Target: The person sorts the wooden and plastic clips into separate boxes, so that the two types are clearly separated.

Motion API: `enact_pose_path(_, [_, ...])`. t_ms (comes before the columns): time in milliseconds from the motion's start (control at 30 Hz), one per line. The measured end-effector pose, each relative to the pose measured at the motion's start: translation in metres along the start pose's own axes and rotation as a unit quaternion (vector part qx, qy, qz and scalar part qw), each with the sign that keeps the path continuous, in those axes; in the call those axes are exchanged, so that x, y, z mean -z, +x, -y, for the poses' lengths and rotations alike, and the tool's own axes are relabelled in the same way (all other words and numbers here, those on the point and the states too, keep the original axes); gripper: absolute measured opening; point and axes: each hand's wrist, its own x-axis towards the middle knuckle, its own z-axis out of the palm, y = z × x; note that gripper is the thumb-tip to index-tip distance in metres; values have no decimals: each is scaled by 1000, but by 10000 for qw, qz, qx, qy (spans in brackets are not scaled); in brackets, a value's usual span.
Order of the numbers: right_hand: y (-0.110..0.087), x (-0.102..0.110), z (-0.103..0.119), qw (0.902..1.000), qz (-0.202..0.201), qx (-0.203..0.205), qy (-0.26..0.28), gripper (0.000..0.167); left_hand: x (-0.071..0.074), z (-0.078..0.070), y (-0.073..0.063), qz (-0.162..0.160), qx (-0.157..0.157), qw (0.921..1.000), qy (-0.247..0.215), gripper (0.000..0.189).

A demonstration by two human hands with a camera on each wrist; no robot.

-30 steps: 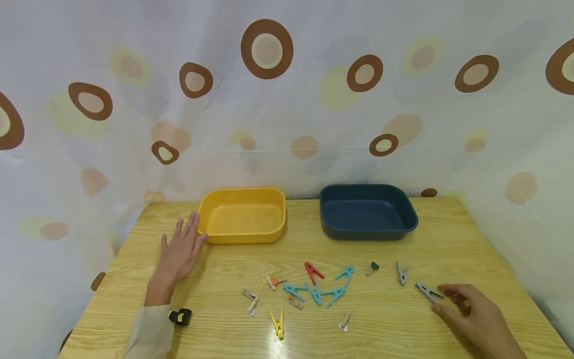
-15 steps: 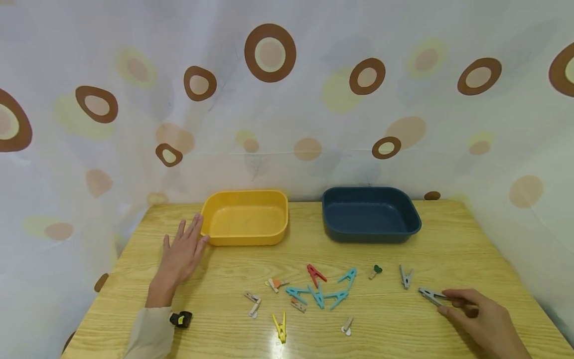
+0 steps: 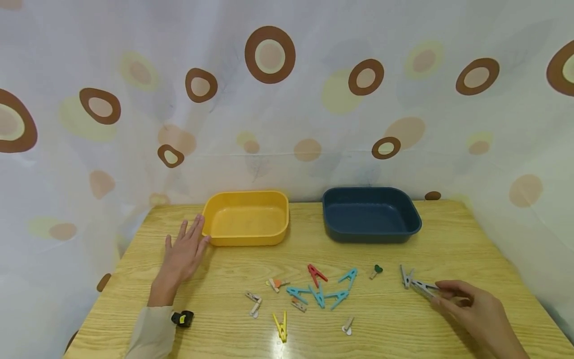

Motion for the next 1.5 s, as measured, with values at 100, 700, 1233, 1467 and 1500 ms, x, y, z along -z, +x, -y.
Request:
enact_pose_path(100, [6, -4, 4, 9989, -289, 369, 100, 30, -1, 0, 2, -50, -3, 10000, -2, 65])
enact_pose_path(700, [32, -19, 40, 9892, -506, 1240, 601, 30, -1, -6, 13, -3, -25, 10000, 57, 64])
enact_pose_path(1233, [54, -47, 82, 9743, -369, 1933, 1097, 30, -1, 1, 6, -44, 49, 10000, -19, 64])
enact_pose_path(1467, [62, -59, 91, 9689, -298, 2060, 1340, 31, -2, 2, 2, -108, 48, 9999, -54, 63])
enact_pose_path(1500, [63, -61, 93, 9682, -266, 2068, 1384, 30, -2, 2, 1, -107, 60, 9999, -49, 63])
